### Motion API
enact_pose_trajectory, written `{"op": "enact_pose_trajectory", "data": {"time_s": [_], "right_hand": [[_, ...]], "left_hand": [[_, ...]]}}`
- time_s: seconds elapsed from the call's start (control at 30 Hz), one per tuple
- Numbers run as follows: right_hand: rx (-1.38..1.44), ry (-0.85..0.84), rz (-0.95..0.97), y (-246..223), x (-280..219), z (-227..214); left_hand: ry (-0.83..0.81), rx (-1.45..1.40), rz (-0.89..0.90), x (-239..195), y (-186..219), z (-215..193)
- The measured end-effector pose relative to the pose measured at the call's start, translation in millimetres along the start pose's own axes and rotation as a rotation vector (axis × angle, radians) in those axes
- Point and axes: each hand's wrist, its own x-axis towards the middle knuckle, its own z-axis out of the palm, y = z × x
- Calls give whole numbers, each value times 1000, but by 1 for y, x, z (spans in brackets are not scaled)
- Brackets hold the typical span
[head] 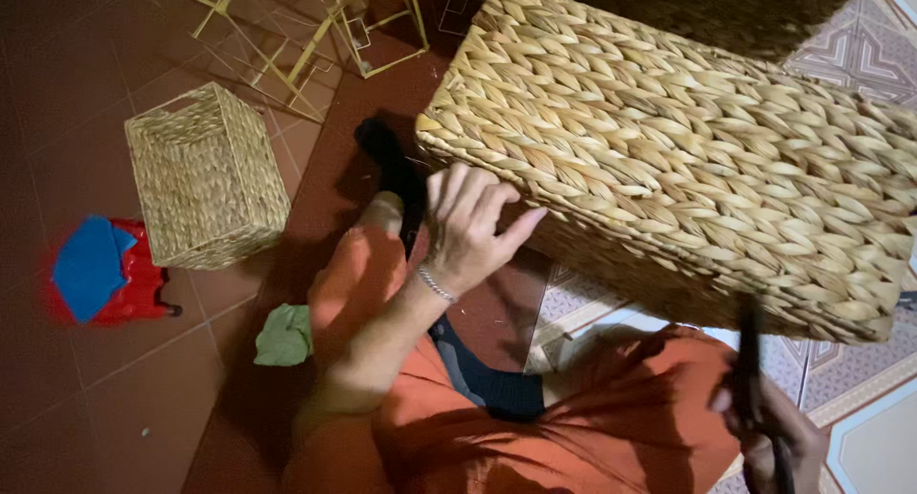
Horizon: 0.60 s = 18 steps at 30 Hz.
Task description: The person sits on the floor and uses shears to trim loose strands from the edges and corners of a rectangular woven basket. They rotate the basket to access different sides and continue cutting protruding fibers.
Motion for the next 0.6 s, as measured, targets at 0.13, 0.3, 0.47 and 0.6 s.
{"op": "enact_pose_trajectory", "data": {"time_s": [0.13, 0.3, 0.47, 0.6], "right_hand": [[128, -306, 162, -3, 38, 19], [331, -578, 302, -5, 97, 52], [409, -717, 334, -2, 126, 82], [470, -726, 380, -4, 135, 100]], "left_hand": [[41, -85, -122, -2, 4, 11], [34, -475, -400, -12, 1, 19], [-35, -812, -607, -23, -9, 19], [-61, -810, -652, -27, -13, 19]]}}
